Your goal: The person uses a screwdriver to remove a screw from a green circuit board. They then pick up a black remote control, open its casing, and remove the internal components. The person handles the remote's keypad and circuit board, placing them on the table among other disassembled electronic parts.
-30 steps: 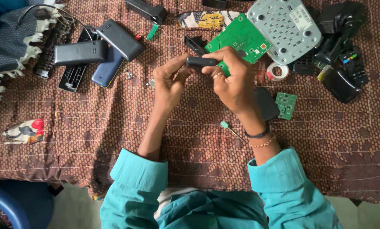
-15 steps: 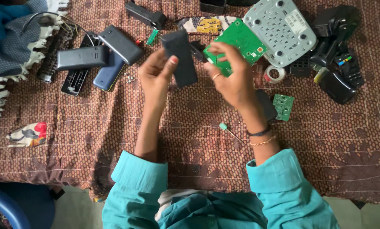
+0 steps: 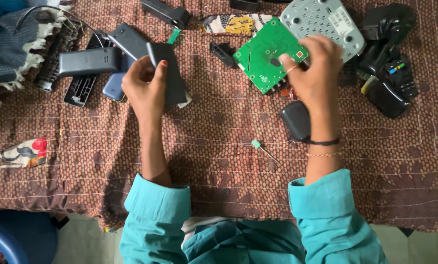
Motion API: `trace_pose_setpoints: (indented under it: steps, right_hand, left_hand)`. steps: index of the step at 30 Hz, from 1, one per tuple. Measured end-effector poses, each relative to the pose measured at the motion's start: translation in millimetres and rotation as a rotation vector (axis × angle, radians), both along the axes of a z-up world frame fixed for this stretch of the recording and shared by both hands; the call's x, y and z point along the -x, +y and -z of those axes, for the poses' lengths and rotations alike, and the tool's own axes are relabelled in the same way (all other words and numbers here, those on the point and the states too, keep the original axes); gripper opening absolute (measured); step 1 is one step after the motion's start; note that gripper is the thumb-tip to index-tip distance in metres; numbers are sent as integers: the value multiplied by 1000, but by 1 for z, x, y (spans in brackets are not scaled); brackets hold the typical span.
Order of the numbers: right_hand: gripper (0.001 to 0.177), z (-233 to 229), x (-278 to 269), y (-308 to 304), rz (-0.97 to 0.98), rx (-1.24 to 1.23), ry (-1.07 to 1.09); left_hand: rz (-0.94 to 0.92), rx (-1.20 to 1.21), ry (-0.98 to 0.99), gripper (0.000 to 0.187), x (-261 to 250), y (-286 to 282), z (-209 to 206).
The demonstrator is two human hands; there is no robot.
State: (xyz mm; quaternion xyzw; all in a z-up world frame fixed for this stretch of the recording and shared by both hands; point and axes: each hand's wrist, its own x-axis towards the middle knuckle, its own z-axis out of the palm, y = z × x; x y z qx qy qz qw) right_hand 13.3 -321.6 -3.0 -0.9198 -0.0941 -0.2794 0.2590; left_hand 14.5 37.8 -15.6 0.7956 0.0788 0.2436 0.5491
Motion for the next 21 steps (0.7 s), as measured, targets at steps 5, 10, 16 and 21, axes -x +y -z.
trace_pose_setpoints:
  steps: [5,10,16,21]
  right_hand:
    - [35,-15,12,38,-124,-105,156]
    - [24,-23,13,49,-412,-384,413]
    - [19,0,7,-43,29,-236,-61]
    - [43,41,14,-164,542,-147,15]
  left_hand:
    - [-93,-70,-34,37,-5,15,10]
    - [-60,-214,-276,31,-1,19,14]
    - [-156,-273,-305,19,2,11,-2]
    - [-71,-338,-355,15,1,-8,-9]
